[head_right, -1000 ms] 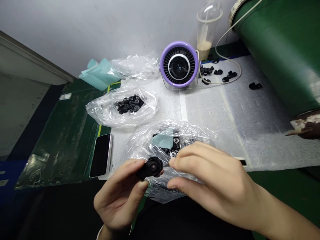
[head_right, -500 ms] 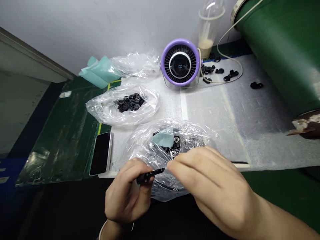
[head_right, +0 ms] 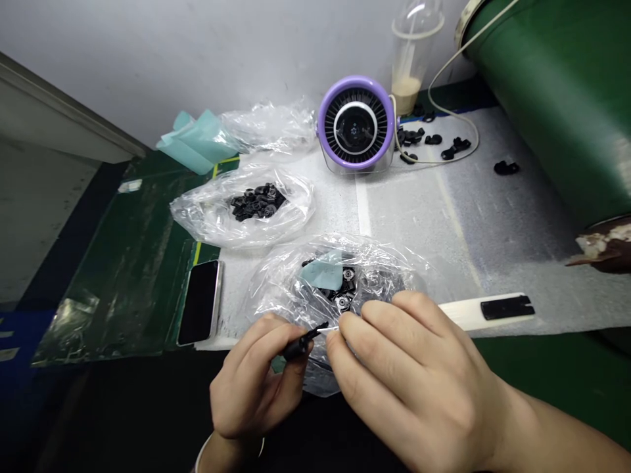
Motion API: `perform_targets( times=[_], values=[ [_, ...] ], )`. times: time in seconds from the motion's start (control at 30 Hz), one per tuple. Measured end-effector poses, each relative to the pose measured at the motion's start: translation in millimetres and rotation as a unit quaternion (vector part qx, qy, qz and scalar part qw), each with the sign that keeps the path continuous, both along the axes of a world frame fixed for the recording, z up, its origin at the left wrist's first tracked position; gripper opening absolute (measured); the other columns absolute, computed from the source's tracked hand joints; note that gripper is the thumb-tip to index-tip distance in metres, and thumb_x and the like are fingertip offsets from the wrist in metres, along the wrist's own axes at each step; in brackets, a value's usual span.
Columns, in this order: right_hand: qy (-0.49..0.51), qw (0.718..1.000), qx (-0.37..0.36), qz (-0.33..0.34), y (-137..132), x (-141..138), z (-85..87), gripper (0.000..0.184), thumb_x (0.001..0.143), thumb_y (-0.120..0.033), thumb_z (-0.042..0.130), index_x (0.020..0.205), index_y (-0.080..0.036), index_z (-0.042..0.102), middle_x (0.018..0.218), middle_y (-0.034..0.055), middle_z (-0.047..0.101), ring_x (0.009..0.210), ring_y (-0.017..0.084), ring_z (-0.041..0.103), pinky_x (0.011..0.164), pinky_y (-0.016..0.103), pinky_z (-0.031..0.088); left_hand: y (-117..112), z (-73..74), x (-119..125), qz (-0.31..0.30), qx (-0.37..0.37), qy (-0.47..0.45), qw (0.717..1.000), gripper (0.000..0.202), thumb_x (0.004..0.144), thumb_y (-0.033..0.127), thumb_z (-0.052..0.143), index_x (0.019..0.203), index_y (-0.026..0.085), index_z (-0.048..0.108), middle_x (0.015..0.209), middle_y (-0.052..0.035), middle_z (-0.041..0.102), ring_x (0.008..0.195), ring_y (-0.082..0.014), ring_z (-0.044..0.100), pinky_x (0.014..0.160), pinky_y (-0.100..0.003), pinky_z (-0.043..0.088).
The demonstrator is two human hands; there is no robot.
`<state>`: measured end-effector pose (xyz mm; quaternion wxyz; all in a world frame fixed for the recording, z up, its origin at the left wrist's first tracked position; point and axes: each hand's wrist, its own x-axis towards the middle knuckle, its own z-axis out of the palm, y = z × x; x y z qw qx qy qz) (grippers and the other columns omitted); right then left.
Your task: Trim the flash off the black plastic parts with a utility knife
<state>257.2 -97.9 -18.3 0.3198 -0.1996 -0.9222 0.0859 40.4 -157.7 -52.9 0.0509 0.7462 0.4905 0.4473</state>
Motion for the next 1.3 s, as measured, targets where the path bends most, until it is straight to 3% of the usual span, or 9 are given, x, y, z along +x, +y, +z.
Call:
perform_targets(
  times=[0.17, 0.27, 0.37, 0.47, 0.57, 0.63, 0.93, 1.17, 1.3],
  values=[
    [-0.011, 1.000, -0.004, 0.001, 11, 0, -7.4, 0.028, 0.105, -0.007, 0.042, 0.117, -0.010, 0.068, 0.110, 0.0149, 0.075, 0.105, 0.028, 0.065, 0.084, 0.045, 0.047, 1, 1.6, -1, -0.016, -0.005, -0.020, 1.000, 0.017, 0.093, 0.004, 0.056, 0.106, 0.013, 0.064, 0.078, -0.0060, 0.067, 0.065, -0.0155, 0.059, 0.057, -0.027, 0.053],
    [0.047, 0.988, -0.142, -0.025, 15, -2, -10.5, 0.033, 0.101, -0.003, 0.050, 0.127, -0.017, 0.062, 0.108, 0.0094, 0.075, 0.099, 0.023, 0.070, 0.082, 0.038, 0.054, 3, 4.0, -1, -0.027, -0.017, -0.036, 0.999, 0.017, 0.092, 0.004, 0.058, 0.104, 0.014, 0.063, 0.075, -0.0047, 0.065, 0.063, -0.0152, 0.058, 0.056, -0.026, 0.051],
    [0.104, 0.928, -0.353, -0.060, 13, -7, -7.7, 0.037, 0.099, -0.014, 0.064, 0.133, -0.024, 0.058, 0.094, 0.0008, 0.073, 0.080, 0.016, 0.071, 0.069, 0.026, 0.057, 6, 6.5, 1, -0.040, -0.039, -0.039, 0.998, 0.012, 0.095, 0.007, 0.058, 0.102, 0.015, 0.062, 0.072, -0.0031, 0.064, 0.061, -0.0144, 0.056, 0.054, -0.025, 0.049],
    [0.110, 0.842, -0.527, -0.032, 10, -14, -5.0, 0.014, 0.097, -0.027, 0.072, 0.111, -0.026, 0.069, 0.076, -0.0037, 0.068, 0.062, 0.011, 0.063, 0.054, 0.019, 0.051, 9, 8.4, 2, -0.055, -0.056, -0.040, 0.996, 0.008, 0.100, 0.010, 0.056, 0.098, 0.016, 0.062, 0.069, -0.0026, 0.062, 0.060, -0.0137, 0.055, 0.054, -0.025, 0.048],
    [0.138, 0.777, -0.613, -0.022, 11, -22, -7.5, 0.010, 0.097, -0.030, 0.072, 0.090, -0.023, 0.073, 0.073, -0.0022, 0.067, 0.064, 0.011, 0.062, 0.055, 0.018, 0.049, 11, 9.6, 2, -0.075, -0.064, -0.077, 0.992, 0.004, 0.101, 0.015, 0.061, 0.099, 0.015, 0.064, 0.071, -0.0023, 0.065, 0.060, -0.0131, 0.057, 0.054, -0.024, 0.049],
    [0.159, 0.759, -0.631, -0.018, 12, -25, -10.9, 0.012, 0.096, -0.031, 0.073, 0.087, -0.022, 0.074, 0.070, -0.0024, 0.064, 0.063, 0.010, 0.059, 0.056, 0.018, 0.048, 10, 10.5, 1, -0.080, -0.060, -0.107, 0.989, 0.007, 0.101, 0.020, 0.066, 0.104, 0.013, 0.066, 0.074, -0.0031, 0.068, 0.062, -0.0131, 0.060, 0.057, -0.024, 0.052],
    [0.168, 0.800, -0.575, -0.038, 10, -28, -12.4, 0.008, 0.097, -0.023, 0.070, 0.089, -0.023, 0.072, 0.070, -0.0021, 0.064, 0.064, 0.011, 0.060, 0.058, 0.019, 0.051, 4, 12.3, -1, -0.033, -0.061, -0.109, 0.992, 0.018, 0.102, 0.013, 0.056, 0.112, 0.010, 0.071, 0.088, -0.0092, 0.076, 0.073, -0.0156, 0.070, 0.064, -0.026, 0.061],
    [0.172, 0.864, -0.468, -0.068, 5, -36, -10.5, 0.010, 0.096, -0.018, 0.068, 0.088, -0.023, 0.068, 0.072, -0.0015, 0.069, 0.062, 0.012, 0.065, 0.053, 0.020, 0.052, 2, 14.1, 3, 0.016, -0.028, -0.080, 0.996, 0.018, 0.100, 0.013, 0.058, 0.112, 0.011, 0.072, 0.088, -0.0094, 0.078, 0.073, -0.0166, 0.072, 0.064, -0.028, 0.063],
    [0.191, 0.904, -0.378, -0.059, 3, -37, -13.0, 0.012, 0.095, -0.010, 0.067, 0.095, -0.022, 0.067, 0.076, -0.0019, 0.072, 0.065, 0.012, 0.069, 0.058, 0.019, 0.056, 3, 14.0, 3, 0.006, -0.041, -0.129, 0.991, 0.021, 0.096, 0.008, 0.061, 0.111, 0.012, 0.074, 0.089, -0.0087, 0.079, 0.074, -0.0164, 0.074, 0.065, -0.026, 0.063]
  ],
)
